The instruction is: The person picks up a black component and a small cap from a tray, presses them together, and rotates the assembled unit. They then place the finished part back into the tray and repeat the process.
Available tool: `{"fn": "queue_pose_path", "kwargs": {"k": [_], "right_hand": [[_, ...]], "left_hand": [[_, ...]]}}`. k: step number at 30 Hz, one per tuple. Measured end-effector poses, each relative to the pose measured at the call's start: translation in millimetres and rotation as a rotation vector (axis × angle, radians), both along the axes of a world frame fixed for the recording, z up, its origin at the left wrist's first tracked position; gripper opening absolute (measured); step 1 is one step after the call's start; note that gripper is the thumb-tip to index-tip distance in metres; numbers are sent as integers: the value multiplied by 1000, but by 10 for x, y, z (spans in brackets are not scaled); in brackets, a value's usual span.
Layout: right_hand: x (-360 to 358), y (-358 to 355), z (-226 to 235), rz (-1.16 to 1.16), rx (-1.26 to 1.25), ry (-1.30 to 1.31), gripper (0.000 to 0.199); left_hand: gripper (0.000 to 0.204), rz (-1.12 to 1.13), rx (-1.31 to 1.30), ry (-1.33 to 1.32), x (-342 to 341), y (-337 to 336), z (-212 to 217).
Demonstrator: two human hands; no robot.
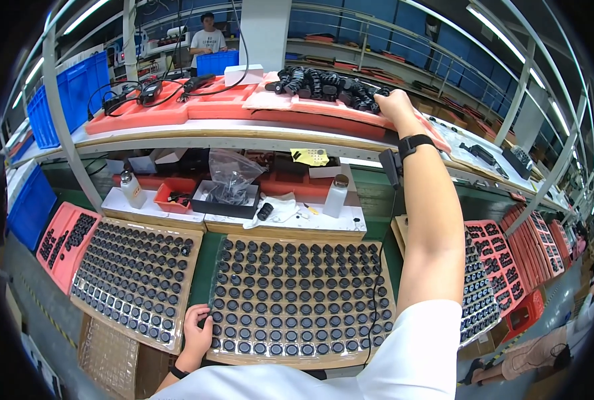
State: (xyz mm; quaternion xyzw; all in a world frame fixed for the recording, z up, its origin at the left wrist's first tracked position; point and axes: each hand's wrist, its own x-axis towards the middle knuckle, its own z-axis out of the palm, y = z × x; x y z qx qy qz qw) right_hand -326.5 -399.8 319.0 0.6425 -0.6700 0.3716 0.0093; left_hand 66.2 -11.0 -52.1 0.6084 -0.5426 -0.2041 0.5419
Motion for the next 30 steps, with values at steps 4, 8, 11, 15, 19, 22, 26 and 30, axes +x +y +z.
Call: {"fn": "queue_pose_path", "kwargs": {"k": [4, 8, 11, 15, 19, 22, 26, 30], "right_hand": [[-146, -30, -40, 229, -199, -391, 34], [-183, 188, -59, 576, -229, -1018, 22], [48, 572, -105, 890, -132, -1169, 20], [451, 1149, -454, 1043, -11, -975, 20], [975, 1912, -1090, 1101, 162, -720, 25], [1258, 2373, -1564, 1140, 291, -688, 28], [1528, 2649, -1990, 1215, 439, -728, 32], [1735, 2859, -2186, 1313, 314, -381, 36]], "left_hand": [[20, -11, -2, 11, -4, -16, -7], [20, -20, 3, 20, 20, -16, -31], [20, -16, 22, 38, 31, 9, -25], [20, -19, 43, 193, 57, -29, 107], [21, -115, -54, 78, 42, -145, 426], [22, -181, -152, -36, -32, -276, 708], [23, -251, -196, -32, -138, -336, 1094], [21, -501, -46, 270, -192, -276, 1146]]}}
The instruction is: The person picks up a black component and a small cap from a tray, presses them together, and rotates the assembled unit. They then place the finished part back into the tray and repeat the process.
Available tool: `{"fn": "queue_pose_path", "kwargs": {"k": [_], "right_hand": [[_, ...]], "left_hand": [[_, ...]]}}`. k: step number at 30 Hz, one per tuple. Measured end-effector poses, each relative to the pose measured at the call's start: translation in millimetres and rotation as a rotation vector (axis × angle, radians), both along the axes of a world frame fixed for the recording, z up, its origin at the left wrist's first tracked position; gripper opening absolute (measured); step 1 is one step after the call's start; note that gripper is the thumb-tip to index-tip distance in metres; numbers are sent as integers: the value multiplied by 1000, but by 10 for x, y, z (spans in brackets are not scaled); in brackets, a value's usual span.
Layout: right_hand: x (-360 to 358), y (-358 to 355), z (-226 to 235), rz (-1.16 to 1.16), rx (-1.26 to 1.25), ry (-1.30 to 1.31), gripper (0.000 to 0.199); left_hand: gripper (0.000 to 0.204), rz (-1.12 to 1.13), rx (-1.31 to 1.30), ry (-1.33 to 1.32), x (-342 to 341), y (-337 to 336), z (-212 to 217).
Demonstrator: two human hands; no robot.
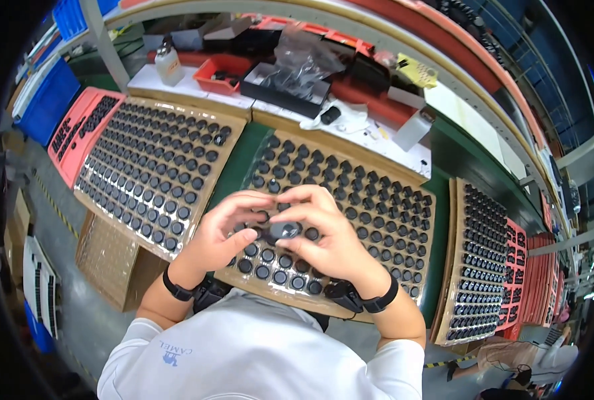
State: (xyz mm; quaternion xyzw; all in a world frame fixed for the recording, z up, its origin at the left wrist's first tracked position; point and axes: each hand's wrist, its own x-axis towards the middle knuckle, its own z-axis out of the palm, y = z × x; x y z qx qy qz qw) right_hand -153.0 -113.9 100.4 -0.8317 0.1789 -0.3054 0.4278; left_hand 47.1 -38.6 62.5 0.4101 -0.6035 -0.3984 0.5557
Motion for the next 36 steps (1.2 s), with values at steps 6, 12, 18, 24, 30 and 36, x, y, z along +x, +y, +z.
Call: {"fn": "queue_pose_path", "kwargs": {"k": [6, 12, 18, 24, 30, 36], "right_hand": [[100, 333, -361, 195, -156, 129, 40], [90, 561, -730, -21, 552, -7, 30], [161, 597, -780, -44, 552, -3, 21], [213, 400, -669, -26, 668, 27, 18], [206, -307, -688, -268, 490, 247, 16], [384, -580, -1026, -436, -179, 586, 21]], "left_hand": [[28, -805, 621, 363, 167, 250, -436], [30, -475, 608, 430, 150, 454, -679], [25, -121, 292, 28, 42, 477, -692], [27, -194, 305, -10, 131, 342, -641], [15, -55, 458, 833, 190, 174, -537], [14, 38, 251, 714, 195, -73, -491]]}}
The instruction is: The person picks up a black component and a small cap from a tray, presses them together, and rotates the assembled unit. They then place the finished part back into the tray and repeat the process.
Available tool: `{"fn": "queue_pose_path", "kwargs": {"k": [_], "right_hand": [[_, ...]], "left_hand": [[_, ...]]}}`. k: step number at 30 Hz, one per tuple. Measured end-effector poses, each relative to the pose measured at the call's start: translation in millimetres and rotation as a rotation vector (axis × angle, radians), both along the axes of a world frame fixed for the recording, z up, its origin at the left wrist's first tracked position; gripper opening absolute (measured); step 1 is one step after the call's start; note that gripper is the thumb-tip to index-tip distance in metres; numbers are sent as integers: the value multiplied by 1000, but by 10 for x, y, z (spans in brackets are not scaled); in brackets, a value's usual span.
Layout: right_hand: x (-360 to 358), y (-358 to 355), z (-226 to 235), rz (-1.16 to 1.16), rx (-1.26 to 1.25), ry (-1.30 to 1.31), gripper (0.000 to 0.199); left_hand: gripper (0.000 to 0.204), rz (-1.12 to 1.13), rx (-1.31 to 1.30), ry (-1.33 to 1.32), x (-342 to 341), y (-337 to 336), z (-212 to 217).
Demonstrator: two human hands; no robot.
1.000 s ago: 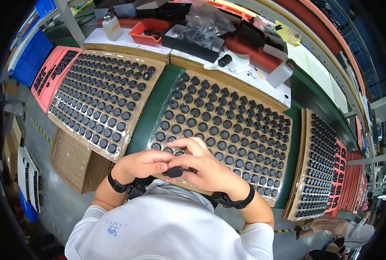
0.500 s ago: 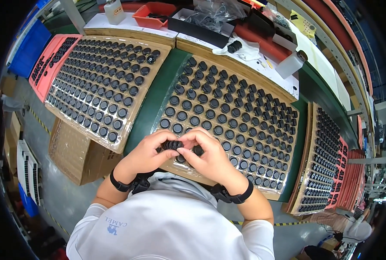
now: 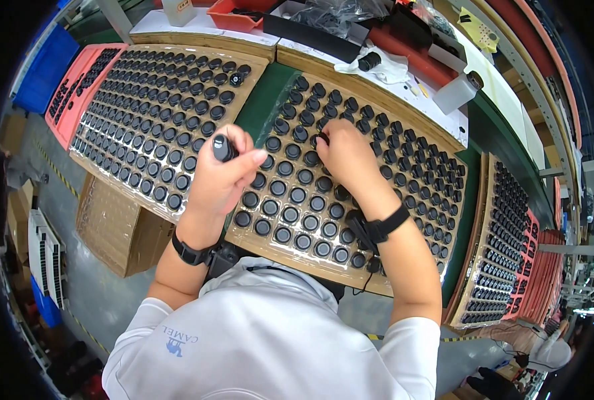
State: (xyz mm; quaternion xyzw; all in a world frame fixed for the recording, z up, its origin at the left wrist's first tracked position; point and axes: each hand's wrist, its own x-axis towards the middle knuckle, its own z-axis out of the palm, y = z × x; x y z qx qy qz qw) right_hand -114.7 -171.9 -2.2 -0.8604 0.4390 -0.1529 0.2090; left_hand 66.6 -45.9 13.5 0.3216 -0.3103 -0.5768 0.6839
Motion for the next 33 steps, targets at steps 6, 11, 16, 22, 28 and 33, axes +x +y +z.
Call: {"fn": "queue_pose_path", "kwargs": {"k": [6, 11, 16, 22, 28, 33], "right_hand": [[48, -49, -156, -37, -191, 118, 19], [-54, 149, 194, -142, 221, -369, 16], [-134, 443, 302, -102, 434, -993, 20], [-257, 475, 189, 102, -23, -682, 23], [-271, 504, 184, 141, -111, -621, 22], [-311, 531, 168, 51, 627, -1244, 24]], "left_hand": [[11, 118, -2, -198, -201, -363, 185], [10, 100, 5, -299, -246, -538, 108], [20, -67, -12, -339, -286, -547, -55], [27, -148, -162, -560, -290, -488, -83], [30, -193, -88, -587, -275, -418, -31], [32, -333, 12, -204, -281, -418, 18]]}}
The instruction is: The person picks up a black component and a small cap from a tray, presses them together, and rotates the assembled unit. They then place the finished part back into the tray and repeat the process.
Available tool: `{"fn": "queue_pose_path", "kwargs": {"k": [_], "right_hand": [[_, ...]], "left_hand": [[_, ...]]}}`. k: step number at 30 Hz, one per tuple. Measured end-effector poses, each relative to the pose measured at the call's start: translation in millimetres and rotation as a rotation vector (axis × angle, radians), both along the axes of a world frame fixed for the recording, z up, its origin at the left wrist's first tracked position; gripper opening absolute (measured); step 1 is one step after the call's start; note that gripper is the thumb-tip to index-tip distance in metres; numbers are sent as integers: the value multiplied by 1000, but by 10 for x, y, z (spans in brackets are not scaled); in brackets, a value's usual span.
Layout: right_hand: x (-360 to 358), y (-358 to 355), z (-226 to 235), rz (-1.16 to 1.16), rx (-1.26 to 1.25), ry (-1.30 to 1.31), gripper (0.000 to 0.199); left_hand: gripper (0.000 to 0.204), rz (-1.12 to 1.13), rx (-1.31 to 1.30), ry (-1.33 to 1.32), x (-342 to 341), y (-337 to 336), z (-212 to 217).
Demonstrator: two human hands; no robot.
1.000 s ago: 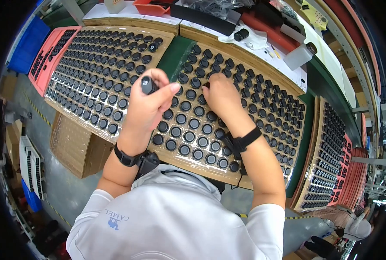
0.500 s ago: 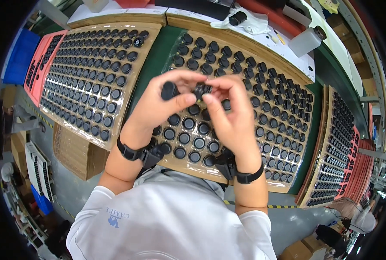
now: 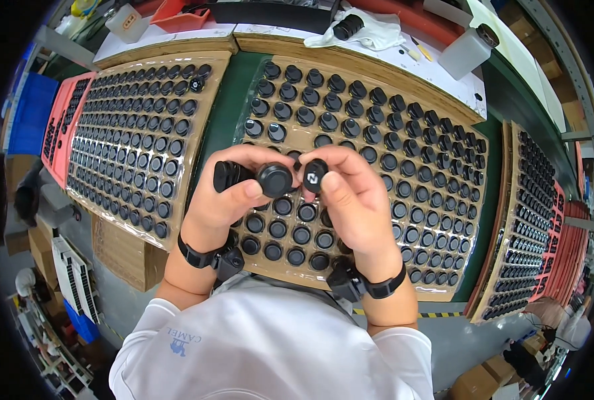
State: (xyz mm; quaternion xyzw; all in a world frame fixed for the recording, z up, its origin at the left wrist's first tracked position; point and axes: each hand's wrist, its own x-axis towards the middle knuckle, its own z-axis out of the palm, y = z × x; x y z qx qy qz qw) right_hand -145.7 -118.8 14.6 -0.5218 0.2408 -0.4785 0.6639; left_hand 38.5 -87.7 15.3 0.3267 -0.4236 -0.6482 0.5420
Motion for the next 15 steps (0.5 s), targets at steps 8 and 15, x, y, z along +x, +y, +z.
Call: {"fn": "queue_pose_path", "kwargs": {"k": [8, 15], "right_hand": [[-19, 1, -18, 150, 335, -215, 38], [-37, 34, -44, -229, -258, 176, 36]], "left_hand": [[33, 37, -4, -22, -31, 21, 2], [35, 230, -326, -383, -72, 29, -30]]}}
